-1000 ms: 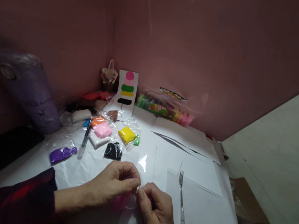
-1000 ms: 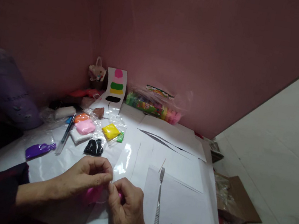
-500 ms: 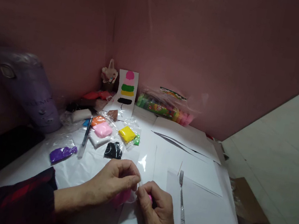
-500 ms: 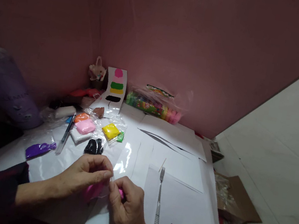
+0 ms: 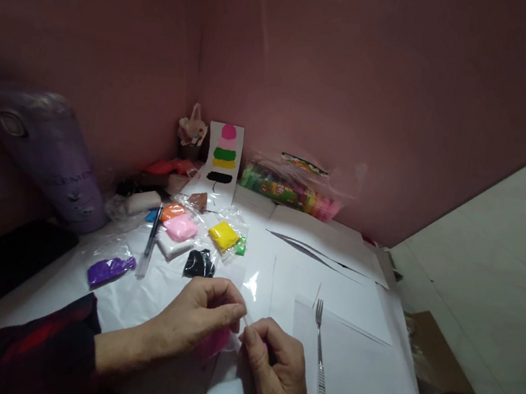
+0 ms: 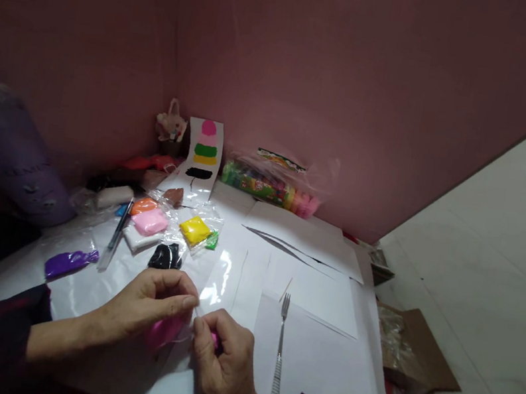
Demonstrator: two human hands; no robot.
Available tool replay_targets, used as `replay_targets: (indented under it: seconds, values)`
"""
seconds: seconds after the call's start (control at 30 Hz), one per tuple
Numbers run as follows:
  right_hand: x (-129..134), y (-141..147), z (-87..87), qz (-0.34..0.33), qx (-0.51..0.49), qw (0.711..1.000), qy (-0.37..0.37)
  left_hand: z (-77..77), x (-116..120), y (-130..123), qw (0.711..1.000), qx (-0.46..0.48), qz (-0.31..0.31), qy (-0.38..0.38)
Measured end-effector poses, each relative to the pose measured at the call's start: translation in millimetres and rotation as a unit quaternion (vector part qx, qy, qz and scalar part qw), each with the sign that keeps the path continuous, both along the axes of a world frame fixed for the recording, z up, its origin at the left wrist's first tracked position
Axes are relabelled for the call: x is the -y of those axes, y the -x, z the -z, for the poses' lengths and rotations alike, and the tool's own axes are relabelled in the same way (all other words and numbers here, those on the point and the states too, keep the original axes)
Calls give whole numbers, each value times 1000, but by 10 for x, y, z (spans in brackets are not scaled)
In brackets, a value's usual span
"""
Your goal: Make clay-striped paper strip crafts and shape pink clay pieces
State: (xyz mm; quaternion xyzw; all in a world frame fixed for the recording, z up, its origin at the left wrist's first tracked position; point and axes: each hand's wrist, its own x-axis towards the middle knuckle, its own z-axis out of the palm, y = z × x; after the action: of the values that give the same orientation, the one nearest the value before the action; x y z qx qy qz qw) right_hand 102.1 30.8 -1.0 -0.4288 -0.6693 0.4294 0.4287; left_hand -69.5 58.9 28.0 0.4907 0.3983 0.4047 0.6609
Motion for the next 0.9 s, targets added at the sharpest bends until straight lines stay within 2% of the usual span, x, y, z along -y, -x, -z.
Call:
replay_targets:
  seconds: [0.2, 0.43, 0.9]
  values:
    - [8, -5, -2, 8, 2, 1000, -10, -10, -26, 12, 999, 2, -38, -16]
    - [16, -1, -11, 5, 9, 1000, -12, -15, -23, 29, 999, -6, -27, -25]
    - [15, 1, -3, -1, -4, 1000, -19, -20, -31, 21, 1000, -12, -4, 5]
